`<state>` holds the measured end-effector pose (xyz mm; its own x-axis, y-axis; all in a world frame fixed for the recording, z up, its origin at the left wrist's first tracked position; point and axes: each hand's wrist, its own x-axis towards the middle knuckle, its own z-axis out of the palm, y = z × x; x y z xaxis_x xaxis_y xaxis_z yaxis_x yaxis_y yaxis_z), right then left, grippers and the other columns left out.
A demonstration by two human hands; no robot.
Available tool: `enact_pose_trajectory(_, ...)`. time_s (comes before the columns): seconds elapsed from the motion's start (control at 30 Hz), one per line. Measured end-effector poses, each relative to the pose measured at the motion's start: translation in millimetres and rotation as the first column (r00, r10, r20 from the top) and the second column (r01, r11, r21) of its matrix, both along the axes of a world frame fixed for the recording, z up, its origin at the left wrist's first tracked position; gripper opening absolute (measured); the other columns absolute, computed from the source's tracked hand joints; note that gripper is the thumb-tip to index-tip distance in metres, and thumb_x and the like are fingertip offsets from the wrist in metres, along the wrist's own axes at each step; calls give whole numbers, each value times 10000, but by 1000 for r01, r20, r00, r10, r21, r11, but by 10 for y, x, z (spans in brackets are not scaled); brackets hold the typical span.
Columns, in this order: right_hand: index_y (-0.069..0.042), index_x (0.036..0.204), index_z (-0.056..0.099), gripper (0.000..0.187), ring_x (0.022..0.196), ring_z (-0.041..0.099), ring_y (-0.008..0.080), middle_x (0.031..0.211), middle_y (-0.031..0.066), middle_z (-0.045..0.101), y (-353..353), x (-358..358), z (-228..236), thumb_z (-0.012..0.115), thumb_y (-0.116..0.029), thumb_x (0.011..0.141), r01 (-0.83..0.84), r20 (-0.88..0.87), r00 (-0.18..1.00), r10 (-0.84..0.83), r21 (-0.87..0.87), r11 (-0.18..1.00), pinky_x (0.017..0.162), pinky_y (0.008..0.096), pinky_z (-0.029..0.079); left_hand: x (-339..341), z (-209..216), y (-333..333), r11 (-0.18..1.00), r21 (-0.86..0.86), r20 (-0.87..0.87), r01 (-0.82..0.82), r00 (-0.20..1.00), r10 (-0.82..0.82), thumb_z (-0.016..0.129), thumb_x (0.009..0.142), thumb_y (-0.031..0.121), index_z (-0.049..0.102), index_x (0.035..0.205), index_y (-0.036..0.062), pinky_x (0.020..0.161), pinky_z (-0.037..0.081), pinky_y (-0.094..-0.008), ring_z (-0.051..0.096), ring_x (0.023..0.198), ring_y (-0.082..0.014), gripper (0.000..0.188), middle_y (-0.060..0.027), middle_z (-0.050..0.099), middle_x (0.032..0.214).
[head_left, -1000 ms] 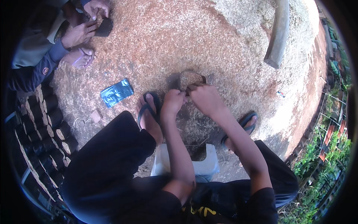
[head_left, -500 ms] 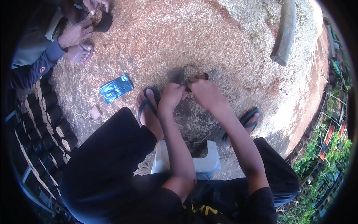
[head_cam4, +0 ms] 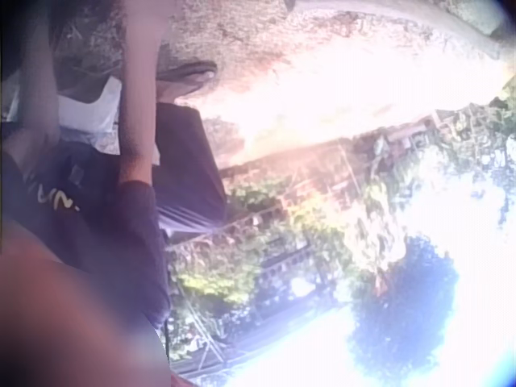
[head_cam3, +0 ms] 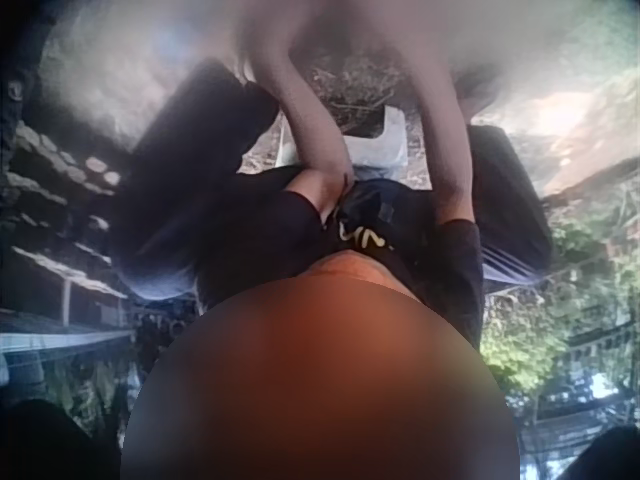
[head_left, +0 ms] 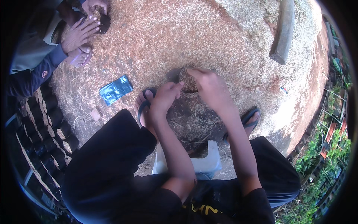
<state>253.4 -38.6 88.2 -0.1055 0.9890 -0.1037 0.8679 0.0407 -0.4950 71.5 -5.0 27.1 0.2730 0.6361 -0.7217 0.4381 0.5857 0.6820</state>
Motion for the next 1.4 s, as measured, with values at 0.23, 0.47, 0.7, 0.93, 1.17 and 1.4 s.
enact_pose_trajectory(0.23, -140, 1479, 438, 498, 1277, 521, 271, 1387, 148, 540, -235, 549, 143, 527, -195, 992, 673, -279, 672, -686, -155, 723, 1040, 441, 441, 998, 520, -104, 729, 417, 645, -543, 742, 184, 539, 1021, 191, 576, 1203, 75, 1063, 397, -389, 579, 1168, -226, 219, -100, 605, 1243)
enact_pose_trajectory(0.47, -65, 1560, 275, 690, 1524, 132, 339, 1628, 198, 200, -621, 970, 287, 194, -528, 1054, 698, -832, 15, -554, -388, 601, 1227, 539, 100, 1822, -186, -934, 874, -90, 459, 478, 799, -389, 252, 1036, 601, 254, 1581, 196, 1184, 201, -572, 186, 1516, -328, 679, -171, 210, 1634)
enact_pose_trajectory(0.7, -35, 1509, 368, 563, 1456, 296, 364, 1574, 216, 319, -946, 1105, -595, 250, -361, 1066, 451, -175, 866, -468, -127, 883, 1193, 484, 242, 1933, 569, -413, 947, -310, 628, -88, 729, 273, 247, 1032, 613, 279, 1538, 75, 1122, 359, -482, 436, 1379, -325, 740, -201, 367, 1538)
enact_pose_trajectory(0.93, 73, 1433, 388, 557, 1301, 512, 348, 1409, 254, 500, -634, 1284, -946, 289, -354, 1088, 454, -604, 63, -795, -692, 562, 1114, 436, 419, 1237, 1355, 1947, 508, 756, -238, 413, 896, -374, 436, 984, 319, 654, 919, -63, 757, 500, -459, 650, 791, -341, 445, -235, 674, 820)
enact_pose_trajectory(1.17, 184, 1439, 261, 796, 1336, 467, 408, 1415, 363, 422, -91, 1158, -1182, 198, -515, 1065, 191, -522, -166, -837, -850, 492, 1146, 451, 411, -569, 988, 2276, -450, -335, -874, 828, -451, -180, 646, 854, 133, 593, 1207, 91, 878, 461, -441, 598, 1090, -244, 360, -80, 611, 1125)
enact_pose_trajectory(1.4, 125, 1507, -14, 927, 1393, 367, 449, 1523, 379, 200, 480, 1051, -1036, 184, -636, 1015, 162, -482, -466, -742, -871, 463, 1153, 449, 398, -980, 139, 861, 417, 542, -347, 729, 647, -679, 602, 968, 189, 587, 1113, 59, 866, 515, -419, 639, 969, -283, 196, -125, 610, 1042)
